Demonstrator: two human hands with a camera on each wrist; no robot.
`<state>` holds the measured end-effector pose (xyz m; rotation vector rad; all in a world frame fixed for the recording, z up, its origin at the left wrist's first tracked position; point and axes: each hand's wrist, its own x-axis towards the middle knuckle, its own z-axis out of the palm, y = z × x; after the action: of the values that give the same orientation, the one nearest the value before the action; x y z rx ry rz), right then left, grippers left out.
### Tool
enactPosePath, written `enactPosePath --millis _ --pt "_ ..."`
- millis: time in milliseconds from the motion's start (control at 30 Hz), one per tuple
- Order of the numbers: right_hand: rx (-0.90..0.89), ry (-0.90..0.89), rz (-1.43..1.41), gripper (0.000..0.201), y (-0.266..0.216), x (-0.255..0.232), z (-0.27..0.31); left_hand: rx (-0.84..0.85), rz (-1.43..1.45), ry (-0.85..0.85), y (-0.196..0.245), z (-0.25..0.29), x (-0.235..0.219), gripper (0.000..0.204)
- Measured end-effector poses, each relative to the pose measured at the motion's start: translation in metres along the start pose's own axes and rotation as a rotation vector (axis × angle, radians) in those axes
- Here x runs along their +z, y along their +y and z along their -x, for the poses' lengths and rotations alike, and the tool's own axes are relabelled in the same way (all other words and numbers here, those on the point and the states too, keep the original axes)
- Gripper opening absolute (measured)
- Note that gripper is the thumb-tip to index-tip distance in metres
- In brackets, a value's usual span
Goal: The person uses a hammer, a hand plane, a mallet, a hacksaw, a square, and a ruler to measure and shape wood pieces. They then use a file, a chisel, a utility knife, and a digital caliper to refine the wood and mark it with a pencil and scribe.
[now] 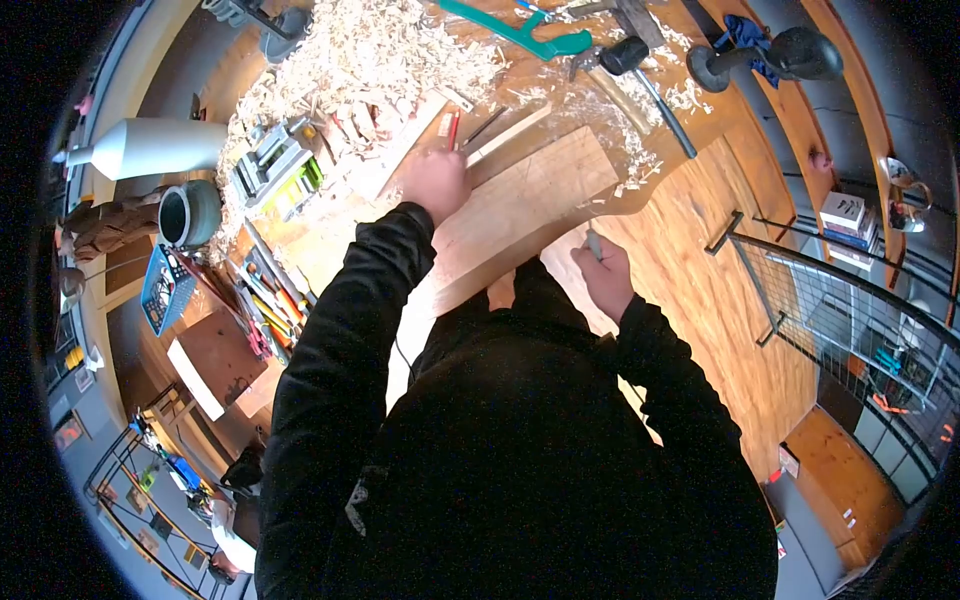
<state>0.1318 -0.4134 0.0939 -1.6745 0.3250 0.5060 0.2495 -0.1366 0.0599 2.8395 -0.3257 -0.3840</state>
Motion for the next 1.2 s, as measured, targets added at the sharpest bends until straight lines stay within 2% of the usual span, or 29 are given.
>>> enactPosePath --millis 67,133,167,233,267,300,333,367,400,433,533,567,600,667,700,833,933,1000,1067,1133,1200 --pt "0.008 0.06 -0.02 0.024 0.006 -0.002 -0.005 -0.004 0.041 0.021 -0.003 0.008 -0.007 0.022" --pt "-0.02 0.106 0.006 0.026 0.016 -0.006 -0.01 -0.08 0.181 0.121 -0.005 0.027 -0.018 0.015" --pt "-0.032 0.102 0.005 0.026 0.027 -0.008 -0.015 -0.113 0.223 0.131 -0.009 0.036 -0.025 0.018" --pt "-0.081 0.107 0.195 0.018 0.047 -0.01 -0.025 -0.202 0.402 0.133 -0.017 0.057 -0.04 0.027" --pt "-0.096 0.097 0.193 0.018 0.05 -0.006 -0.031 -0.242 0.5 0.134 -0.022 0.067 -0.047 0.031" --pt "-0.136 0.13 0.313 0.016 0.052 -0.003 -0.038 -0.314 0.663 0.073 -0.033 0.077 -0.044 0.034" --pt "-0.175 0.165 0.433 0.022 0.051 0.0 -0.043 -0.199 0.897 0.192 -0.047 0.086 -0.027 0.037" --pt "-0.058 0.126 0.58 0.035 0.039 0.003 -0.049 -0.218 0.992 0.222 -0.05 0.095 -0.03 0.038" --pt "-0.074 0.119 0.582 0.035 0.038 0.006 -0.057 -0.236 1.088 0.253 -0.052 0.105 -0.033 0.039" --pt "-0.132 0.129 0.621 0.036 0.041 0.01 -0.065 -0.296 1.135 0.206 -0.046 0.115 -0.054 0.035" --pt "-0.22 0.133 0.685 0.036 0.041 0.026 -0.089 -0.285 1.244 0.293 -0.058 0.135 -0.052 0.031" --pt "-0.138 0.124 0.711 0.037 0.037 0.033 -0.094 -0.294 1.248 0.326 -0.058 0.142 -0.052 0.022" --pt "-0.053 0.117 0.736 0.037 0.033 0.04 -0.097 -0.299 1.245 0.342 -0.062 0.147 -0.053 0.022" --pt "-0.097 0.14 0.743 0.032 0.032 0.054 -0.099 -0.387 1.278 0.306 -0.071 0.158 -0.053 0.022" --pt "-0.129 0.173 0.746 0.028 0.032 0.061 -0.099 -0.333 1.232 0.388 -0.072 0.161 -0.051 0.033" --pt "-0.076 0.122 0.851 0.028 0.035 0.072 -0.101 -0.36 1.158 0.468 -0.09 0.178 -0.047 0.036" --pt "-0.088 0.114 0.832 0.028 0.033 0.074 -0.097 -0.33 1.082 0.468 -0.102 0.191 -0.045 0.036" --pt "0.001 0.081 0.806 0.035 0.033 0.073 -0.098 -0.352 0.942 0.445 -0.108 0.198 -0.044 0.034" --pt "-0.013 0.109 0.783 0.034 0.039 0.074 -0.097 -0.341 0.905 0.392 -0.115 0.203 -0.045 0.03" --pt "-0.022 0.137 0.762 0.034 0.044 0.076 -0.091 -0.274 0.627 0.364 -0.12 0.206 -0.045 0.027" --pt "-0.081 0.191 0.761 0.033 0.045 0.079 -0.084 -0.253 0.582 0.349 -0.126 0.2 -0.045 0.027"
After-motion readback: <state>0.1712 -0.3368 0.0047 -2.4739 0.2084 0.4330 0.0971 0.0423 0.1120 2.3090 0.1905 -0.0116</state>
